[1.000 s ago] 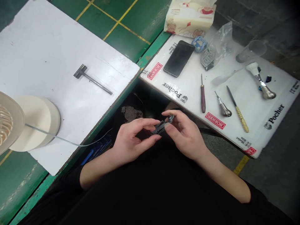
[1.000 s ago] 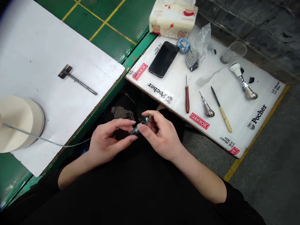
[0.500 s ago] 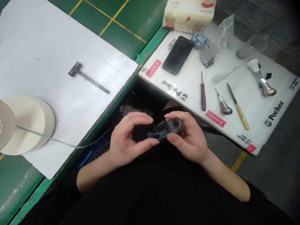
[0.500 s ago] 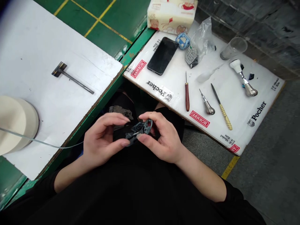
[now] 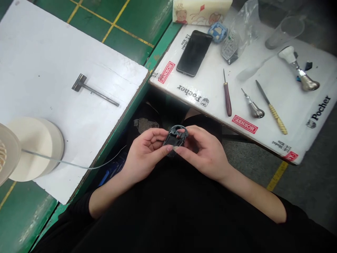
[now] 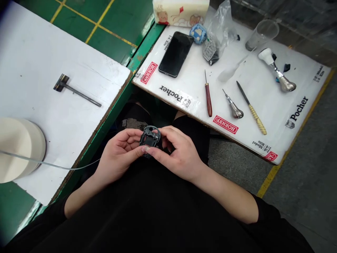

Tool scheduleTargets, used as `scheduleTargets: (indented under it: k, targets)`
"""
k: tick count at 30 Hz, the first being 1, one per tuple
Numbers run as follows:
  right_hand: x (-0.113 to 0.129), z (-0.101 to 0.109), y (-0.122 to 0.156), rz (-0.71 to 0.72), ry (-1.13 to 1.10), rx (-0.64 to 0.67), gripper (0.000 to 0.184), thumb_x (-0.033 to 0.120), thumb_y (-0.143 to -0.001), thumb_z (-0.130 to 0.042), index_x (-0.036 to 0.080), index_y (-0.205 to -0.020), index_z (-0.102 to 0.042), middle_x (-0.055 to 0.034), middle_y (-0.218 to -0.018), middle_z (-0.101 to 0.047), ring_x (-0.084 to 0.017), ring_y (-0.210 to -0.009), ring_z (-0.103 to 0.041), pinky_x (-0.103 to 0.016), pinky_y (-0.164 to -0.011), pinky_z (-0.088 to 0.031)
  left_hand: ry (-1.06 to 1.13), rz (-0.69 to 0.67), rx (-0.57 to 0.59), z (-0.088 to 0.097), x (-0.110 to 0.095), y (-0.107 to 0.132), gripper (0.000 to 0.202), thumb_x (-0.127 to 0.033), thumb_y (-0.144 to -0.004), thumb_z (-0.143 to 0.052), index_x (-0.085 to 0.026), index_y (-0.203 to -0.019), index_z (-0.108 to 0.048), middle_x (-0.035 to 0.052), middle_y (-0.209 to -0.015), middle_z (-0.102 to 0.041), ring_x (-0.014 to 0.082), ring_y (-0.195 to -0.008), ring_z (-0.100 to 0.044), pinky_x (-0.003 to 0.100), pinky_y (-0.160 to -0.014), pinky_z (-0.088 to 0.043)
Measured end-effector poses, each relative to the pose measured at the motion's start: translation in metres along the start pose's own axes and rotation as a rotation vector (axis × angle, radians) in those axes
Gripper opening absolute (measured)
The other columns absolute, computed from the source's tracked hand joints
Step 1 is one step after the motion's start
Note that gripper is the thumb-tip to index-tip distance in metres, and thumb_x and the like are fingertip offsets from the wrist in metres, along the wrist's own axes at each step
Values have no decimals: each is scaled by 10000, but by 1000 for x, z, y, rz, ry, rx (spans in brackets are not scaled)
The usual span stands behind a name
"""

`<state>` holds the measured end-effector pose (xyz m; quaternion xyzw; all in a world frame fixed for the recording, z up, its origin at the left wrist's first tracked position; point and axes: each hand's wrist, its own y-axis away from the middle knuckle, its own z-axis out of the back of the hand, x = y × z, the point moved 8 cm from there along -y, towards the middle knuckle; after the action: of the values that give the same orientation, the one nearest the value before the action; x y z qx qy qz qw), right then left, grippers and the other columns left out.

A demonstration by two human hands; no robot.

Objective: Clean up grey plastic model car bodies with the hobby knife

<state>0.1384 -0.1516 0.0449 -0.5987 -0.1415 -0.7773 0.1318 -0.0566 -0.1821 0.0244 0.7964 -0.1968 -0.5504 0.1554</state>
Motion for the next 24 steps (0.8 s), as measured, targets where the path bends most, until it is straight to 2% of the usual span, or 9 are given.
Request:
scheduleTargets:
  k: [2,5,9,11,14,16,20,22,24]
  targets:
    - [4,1,-1,13,15,13,244,457,-1115,-903,269,-1263,-859,-72,-1210,-839,-247,-982,-772,-382,-800,-633,-6,16,8,-1,1,0,476,-204,-836,-1140,-174,-1221,-861,65,-1104,-923,187,-979,-876,264,-894,-736]
    - [5,3,-2,-13,-26,60,207,443,-1151,-856,279,-1276,-872,-83,-1279,-843,-290,-1160,-806,-386,-853,-654,19,70,4,1,8,0,503,-273,-883,-1123,-179,-1287,-839,55,-1093,-912,176,-903,-872,252,-801,-741]
    - [-1,4,-1,-69,-73,126,320,574,-1182,-808,265,-1216,-886,-93,-1242,-830,-286,-1138,-811,-387,-861,-653,81,160,36,-2,15,-1,593,-352,-961,-1070,-198,-1437,-751,50,-1057,-901,222,-859,-909,286,-713,-761]
    - [-7,9,-2,-99,-93,86,381,635,-1184,-797,265,-1200,-887,-89,-1207,-827,-267,-1087,-802,-377,-856,-642,124,230,73,-7,19,-1,613,-363,-981,-1052,-197,-1463,-711,63,-1033,-904,239,-798,-916,280,-654,-744]
    - [-13,17,-6,-85,-146,-17,408,604,-1165,-842,301,-1438,-850,-79,-1383,-822,-205,-993,-755,-343,-836,-630,173,310,138,-13,22,0,628,-368,-975,-1056,-192,-1453,-688,83,-1002,-912,241,-716,-903,249,-577,-701]
    - [-13,12,-10,-71,-217,24,462,589,-1148,-873,310,-1514,-828,-79,-1436,-821,-180,-937,-734,-324,-803,-626,205,347,188,-17,24,1,641,-365,-968,-1060,-199,-1459,-682,85,-1001,-914,240,-691,-896,246,-554,-693]
    - [-18,0,-14,-173,-414,108,408,639,-1101,-920,249,-1217,-905,-57,-1067,-829,-168,-776,-700,-296,-672,-591,253,407,280,-23,29,6,681,-381,-959,-1058,-218,-1502,-680,99,-1031,-915,260,-709,-904,268,-560,-704]
    - [-21,-2,-13,-206,-469,88,415,645,-1075,-948,243,-1170,-911,-42,-993,-802,-145,-698,-640,-280,-607,-545,226,400,295,-24,29,9,677,-423,-967,-1047,-226,-1507,-690,117,-1087,-917,277,-748,-912,293,-578,-715]
    - [-25,-3,-11,-227,-505,72,426,658,-1058,-962,247,-1160,-919,-22,-904,-760,-136,-654,-588,-271,-575,-507,138,338,243,-20,25,10,594,-466,-995,-1021,-224,-1458,-737,118,-1142,-906,264,-793,-904,295,-590,-709]
